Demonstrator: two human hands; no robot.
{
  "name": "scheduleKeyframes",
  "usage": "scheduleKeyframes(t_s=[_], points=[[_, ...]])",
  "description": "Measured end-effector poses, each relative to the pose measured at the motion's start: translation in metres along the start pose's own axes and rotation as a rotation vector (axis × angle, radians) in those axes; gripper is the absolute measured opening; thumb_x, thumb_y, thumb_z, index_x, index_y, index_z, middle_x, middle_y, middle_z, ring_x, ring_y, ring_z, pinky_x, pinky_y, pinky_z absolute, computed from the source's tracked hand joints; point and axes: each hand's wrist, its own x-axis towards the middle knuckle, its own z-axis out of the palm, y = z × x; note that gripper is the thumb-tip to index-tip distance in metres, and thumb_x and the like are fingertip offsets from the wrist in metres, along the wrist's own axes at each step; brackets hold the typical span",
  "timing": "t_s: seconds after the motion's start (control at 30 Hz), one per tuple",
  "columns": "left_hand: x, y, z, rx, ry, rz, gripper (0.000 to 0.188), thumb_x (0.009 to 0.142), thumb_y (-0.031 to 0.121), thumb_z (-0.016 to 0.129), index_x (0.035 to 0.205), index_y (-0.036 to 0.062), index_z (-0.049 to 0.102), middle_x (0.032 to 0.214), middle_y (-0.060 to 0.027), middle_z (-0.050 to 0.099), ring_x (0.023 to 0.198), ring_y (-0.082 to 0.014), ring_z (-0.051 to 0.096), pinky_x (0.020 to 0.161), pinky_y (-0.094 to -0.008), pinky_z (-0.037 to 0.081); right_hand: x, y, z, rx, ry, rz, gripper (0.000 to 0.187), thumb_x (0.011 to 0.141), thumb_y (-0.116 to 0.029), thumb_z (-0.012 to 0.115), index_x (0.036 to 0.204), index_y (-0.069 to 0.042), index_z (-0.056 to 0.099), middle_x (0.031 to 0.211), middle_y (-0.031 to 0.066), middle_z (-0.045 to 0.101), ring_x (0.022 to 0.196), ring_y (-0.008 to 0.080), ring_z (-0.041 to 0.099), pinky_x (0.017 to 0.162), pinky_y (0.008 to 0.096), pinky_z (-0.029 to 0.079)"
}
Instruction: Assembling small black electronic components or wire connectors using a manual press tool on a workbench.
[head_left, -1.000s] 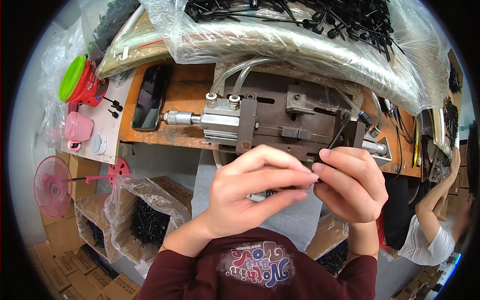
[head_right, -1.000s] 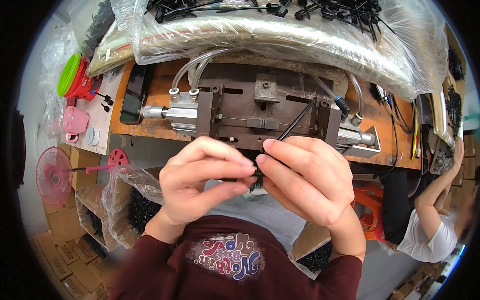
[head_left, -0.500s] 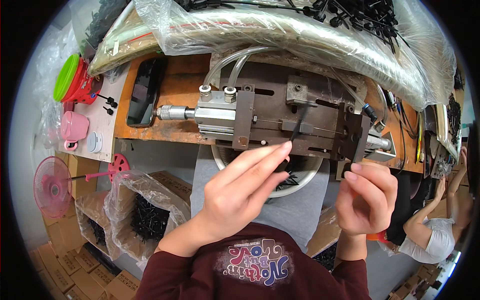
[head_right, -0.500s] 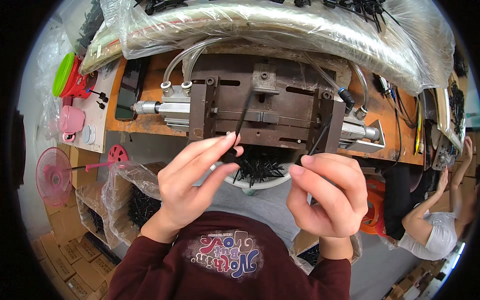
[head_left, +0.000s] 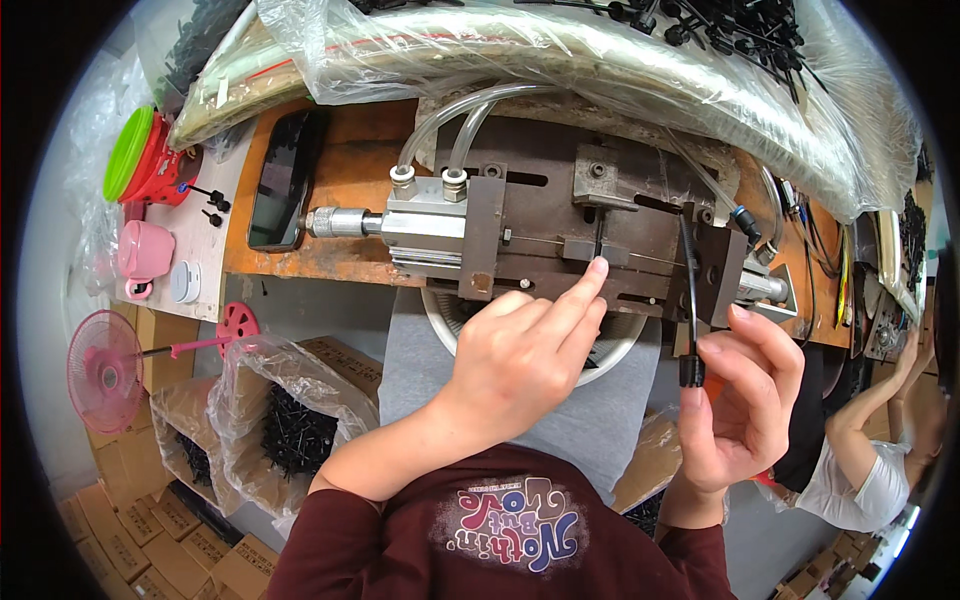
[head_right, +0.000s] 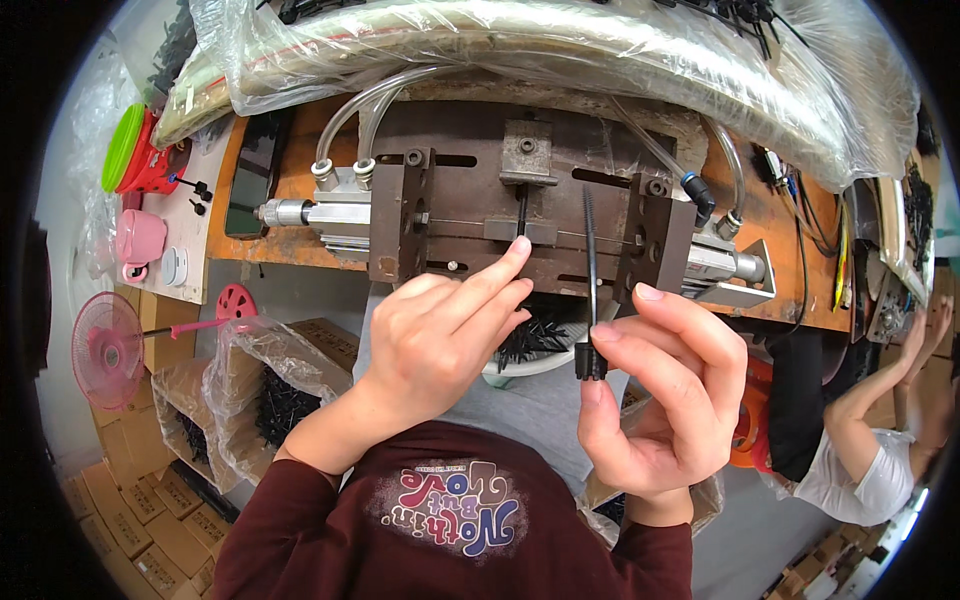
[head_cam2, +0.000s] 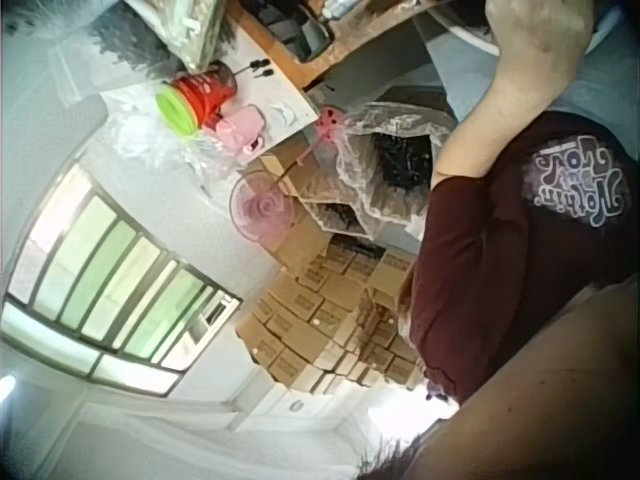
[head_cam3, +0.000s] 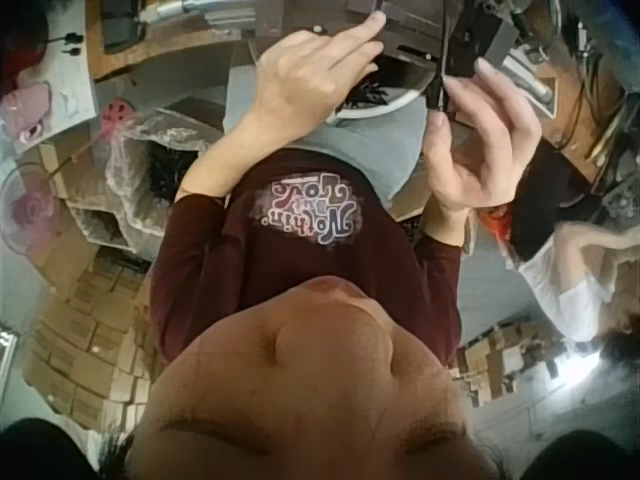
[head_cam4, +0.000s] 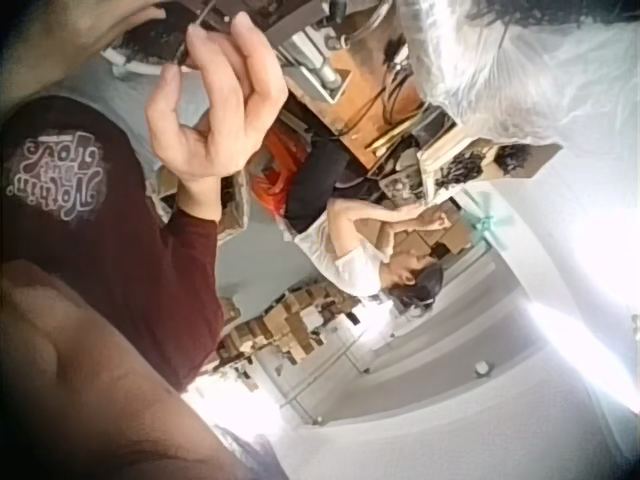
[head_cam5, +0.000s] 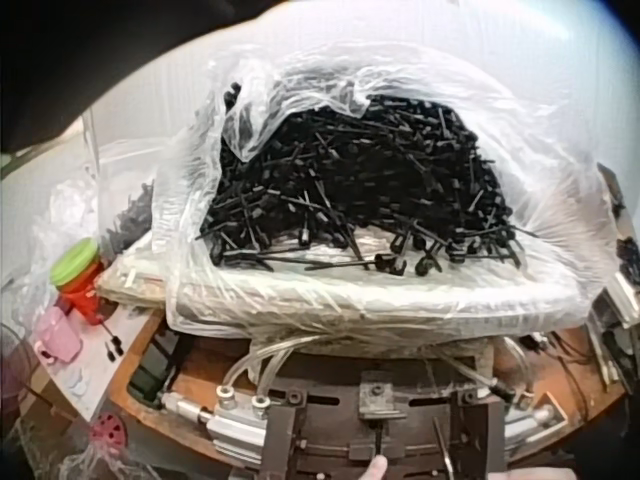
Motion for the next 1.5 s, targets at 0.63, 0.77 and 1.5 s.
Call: scheduleKeyframes(t_s=[0.63, 0.77, 1.5], points=[[-0.002, -0.004, 0.004, -0.154, 0.056, -0.033, 0.024, 0.069, 0.007, 0.077, 0.090, 0.0010, 0.069, 0.117, -0.0116, 0.067, 0.069, -0.0184, 0.066, 0.061, -0.0267, 0.052, -0.006, 0.008, 0.025, -0.188, -0.226, -0.030, 0.028, 0.072, 0.009, 0.066, 0.099, 0.006, 0.060, 0.123, 0.0265, 0.059, 0.098, 0.0342, 0.065, 0.083, 0.0383, 0.053], [-0.006, -0.003, -0.009, -0.382, 0.088, -0.059, 0.027, 0.068, 0.003, 0.079, 0.092, -0.0018, 0.068, 0.118, -0.0174, 0.065, 0.079, -0.0211, 0.069, 0.071, -0.0291, 0.057, -0.006, 0.013, 0.035, -0.268, -0.309, -0.144, 0.030, 0.070, 0.007, 0.068, 0.099, 0.006, 0.060, 0.124, 0.0256, 0.059, 0.084, 0.0279, 0.065, 0.074, 0.0364, 0.052], [-0.037, -0.009, -0.039, -1.351, -0.033, -0.498, 0.027, 0.067, -0.012, 0.077, 0.092, -0.0088, 0.069, 0.100, -0.0188, 0.065, 0.089, -0.0296, 0.070, 0.078, -0.0383, 0.062, 0.007, 0.006, 0.041, -0.112, -0.353, -0.030, 0.023, 0.081, 0.001, 0.062, 0.104, 0.005, 0.061, 0.115, 0.0193, 0.065, 0.055, 0.0127, 0.057, 0.054, 0.0246, 0.046]])
